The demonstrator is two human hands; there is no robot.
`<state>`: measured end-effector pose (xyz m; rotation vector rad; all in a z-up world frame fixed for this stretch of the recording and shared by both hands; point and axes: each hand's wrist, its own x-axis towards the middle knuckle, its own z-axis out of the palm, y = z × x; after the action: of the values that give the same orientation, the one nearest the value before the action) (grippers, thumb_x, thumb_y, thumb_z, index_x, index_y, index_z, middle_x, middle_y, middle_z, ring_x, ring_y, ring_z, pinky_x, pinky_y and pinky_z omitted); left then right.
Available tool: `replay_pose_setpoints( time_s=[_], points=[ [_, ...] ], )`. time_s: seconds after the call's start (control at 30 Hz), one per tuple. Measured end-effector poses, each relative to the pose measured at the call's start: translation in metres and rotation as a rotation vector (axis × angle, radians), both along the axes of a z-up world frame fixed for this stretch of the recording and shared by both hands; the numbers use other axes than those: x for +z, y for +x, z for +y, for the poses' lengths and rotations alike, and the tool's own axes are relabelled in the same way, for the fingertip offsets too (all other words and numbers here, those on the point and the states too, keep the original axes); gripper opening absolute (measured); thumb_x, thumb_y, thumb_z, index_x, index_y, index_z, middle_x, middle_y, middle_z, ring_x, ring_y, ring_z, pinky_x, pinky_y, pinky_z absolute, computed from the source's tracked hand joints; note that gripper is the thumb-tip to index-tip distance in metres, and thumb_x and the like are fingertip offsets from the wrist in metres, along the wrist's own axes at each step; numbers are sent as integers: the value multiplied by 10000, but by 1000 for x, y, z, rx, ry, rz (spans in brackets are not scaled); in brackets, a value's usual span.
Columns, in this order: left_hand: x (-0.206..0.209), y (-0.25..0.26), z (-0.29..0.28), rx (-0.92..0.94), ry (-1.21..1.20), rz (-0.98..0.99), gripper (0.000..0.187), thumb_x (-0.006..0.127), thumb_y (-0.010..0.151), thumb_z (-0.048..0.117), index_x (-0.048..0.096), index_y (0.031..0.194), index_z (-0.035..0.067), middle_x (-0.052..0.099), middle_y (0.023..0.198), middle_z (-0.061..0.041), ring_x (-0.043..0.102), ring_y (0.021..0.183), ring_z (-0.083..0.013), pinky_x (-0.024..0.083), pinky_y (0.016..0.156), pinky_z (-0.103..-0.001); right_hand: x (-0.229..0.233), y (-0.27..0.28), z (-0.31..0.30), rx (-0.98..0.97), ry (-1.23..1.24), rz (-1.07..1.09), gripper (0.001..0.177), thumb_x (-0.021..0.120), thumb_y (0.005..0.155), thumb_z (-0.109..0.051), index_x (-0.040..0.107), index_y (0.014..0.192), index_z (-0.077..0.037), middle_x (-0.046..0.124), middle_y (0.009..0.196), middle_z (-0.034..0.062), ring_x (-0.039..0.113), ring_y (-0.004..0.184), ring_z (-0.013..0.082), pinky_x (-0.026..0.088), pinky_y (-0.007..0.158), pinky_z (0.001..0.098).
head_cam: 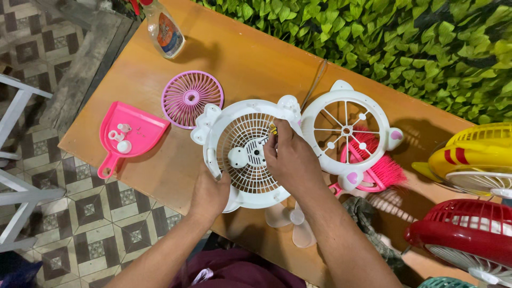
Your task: The person disassembles a small white electric fan by removing the front grille and fan blades, then wipes the components with a cloth. They reassemble the fan by placing the blades back, securing the grille, and tightening screws with a screwdriver.
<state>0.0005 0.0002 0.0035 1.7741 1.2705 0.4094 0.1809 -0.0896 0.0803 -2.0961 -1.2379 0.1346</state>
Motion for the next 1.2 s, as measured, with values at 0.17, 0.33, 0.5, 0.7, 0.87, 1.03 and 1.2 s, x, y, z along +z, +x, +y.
replay_pose_setpoints(
  time_s=[0.17, 0.33, 0.5, 0.7, 0.87, 1.03, 1.2],
  points=[
    [2, 0, 1, -7, -7, 68, 464, 646, 886, 108, 468, 1274, -75, 678, 1034, -357, 682, 1012, -490, 546, 853, -506, 15, 2, 3, 73, -116, -124, 240, 630, 927, -140, 542, 1098, 4, 700, 809, 218, 688, 693, 415, 538, 574, 513],
    [4, -2, 3, -43, 7, 13, 430, 646, 900, 115, 483, 1241, -90, 699, 995, -319, 717, 937, -438, 555, 812, -479, 34, 7, 27, 281, -383, -301, 280, 666, 849, -74, 598, 1068, 85, 710, 738, 199, 728, 683, 344, 585, 573, 458],
    [4, -3, 2, -44, -49, 31, 409, 656, 906, 145, 502, 1215, -75, 716, 940, -289, 738, 867, -406, 561, 776, -464, 35, 6, 47, 326, -540, -419, 186, 706, 773, -83, 681, 922, 25, 720, 756, 183, 739, 706, 309, 589, 604, 435],
    [1, -3, 4, -49, 39, 15, 475, 665, 892, 135, 471, 1274, -69, 693, 999, -318, 700, 943, -461, 545, 817, -501, 29, 8, 35, 343, -392, -487, 301, 696, 675, -62, 657, 935, 84, 715, 784, 201, 730, 746, 315, 601, 580, 394],
    [-3, -1, 7, -33, -49, 144, 442, 652, 913, 167, 482, 1252, -60, 700, 1009, -335, 698, 987, -478, 550, 853, -512, 23, 10, 45, 332, -606, -261, 236, 552, 1068, -190, 655, 1002, 12, 715, 895, 193, 727, 831, 359, 588, 714, 467],
    [6, 0, 6, -50, -13, 93, 475, 661, 883, 160, 483, 1260, -70, 699, 999, -335, 711, 959, -471, 554, 838, -510, 23, 10, 57, 361, -344, -393, 298, 662, 647, -59, 654, 917, 67, 711, 825, 224, 723, 804, 359, 604, 657, 435],
    [14, 0, 9, -56, -72, 142, 509, 645, 896, 177, 456, 1300, -70, 697, 1016, -342, 704, 980, -471, 548, 869, -501, 23, 11, 59, 344, -587, -261, 149, 619, 852, -53, 685, 961, 24, 712, 957, 206, 728, 889, 353, 602, 757, 462]
  ],
)
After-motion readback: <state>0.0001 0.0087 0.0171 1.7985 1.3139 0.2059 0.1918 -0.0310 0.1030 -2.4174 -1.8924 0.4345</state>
